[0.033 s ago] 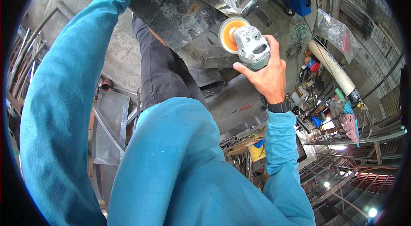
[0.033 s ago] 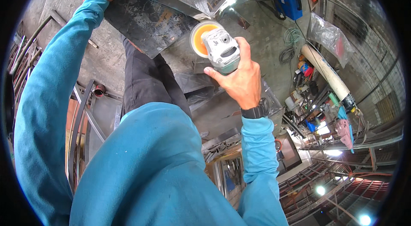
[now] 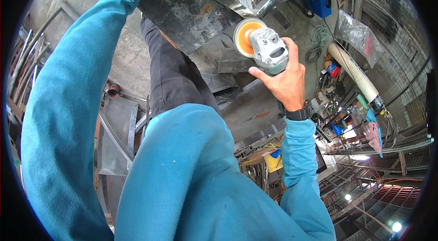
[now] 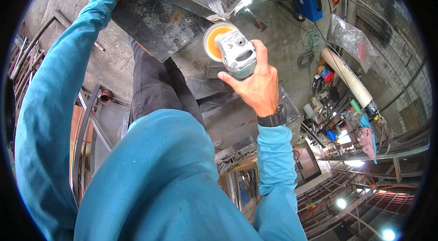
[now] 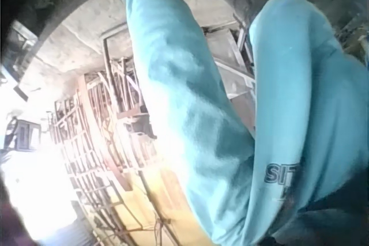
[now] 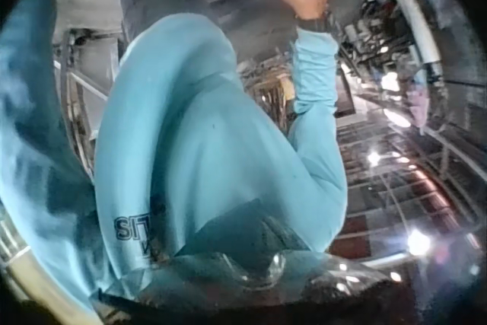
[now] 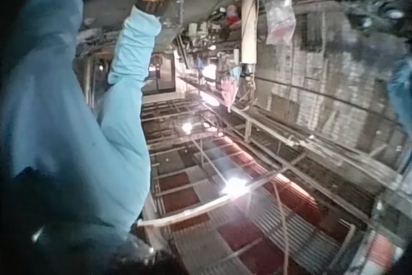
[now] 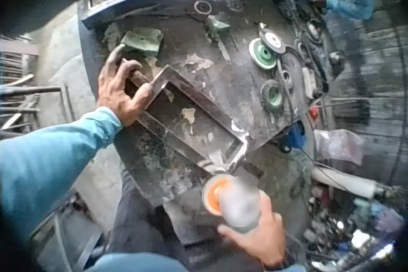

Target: The person smooths and finishes the edges of a metal frame using an angle grinder with a grinding disc.

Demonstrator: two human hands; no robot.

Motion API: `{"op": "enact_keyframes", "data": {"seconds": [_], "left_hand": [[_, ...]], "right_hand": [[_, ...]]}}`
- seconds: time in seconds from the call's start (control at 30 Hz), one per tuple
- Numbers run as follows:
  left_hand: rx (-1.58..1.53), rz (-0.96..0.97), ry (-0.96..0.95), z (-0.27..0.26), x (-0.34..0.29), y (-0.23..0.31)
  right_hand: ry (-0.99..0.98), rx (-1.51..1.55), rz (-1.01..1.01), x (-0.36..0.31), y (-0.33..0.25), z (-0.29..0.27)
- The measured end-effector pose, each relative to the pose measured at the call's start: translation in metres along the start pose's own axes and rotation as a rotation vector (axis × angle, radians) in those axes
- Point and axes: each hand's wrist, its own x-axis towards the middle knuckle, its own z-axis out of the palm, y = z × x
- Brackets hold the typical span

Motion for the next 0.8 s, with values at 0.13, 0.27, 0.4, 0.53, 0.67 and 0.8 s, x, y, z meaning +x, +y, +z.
{"op": "enact_keyframes", "data": {"seconds": [0.13,0.27,0.4,0.53,0.67,0.8], "left_hand": [[0.005,0.002,-0.013,-0.003,0.001,-0.002],[0.009,-0.009,-0.015,-0.004,0.001,-0.003],[-0.017,-0.008,-0.021,-0.003,-0.001,-0.003],[0.003,-0.015,-0.019,-0.003,0.002,-0.004],[-0.013,-0.014,-0.007,-0.001,0.000,-0.004],[-0.056,-0.011,0.021,0.001,-0.001,-0.003]], "right_hand": [[0.041,0.011,0.018,0.007,0.002,-0.001],[0.071,0.039,0.038,0.010,-0.001,0.002],[0.024,0.095,0.062,-0.003,-0.010,0.013],[-0.017,0.203,0.119,-0.023,-0.014,0.028],[-0.017,0.261,0.155,-0.036,-0.012,0.036],[0.041,0.293,0.162,-0.036,-0.013,0.037]]}}
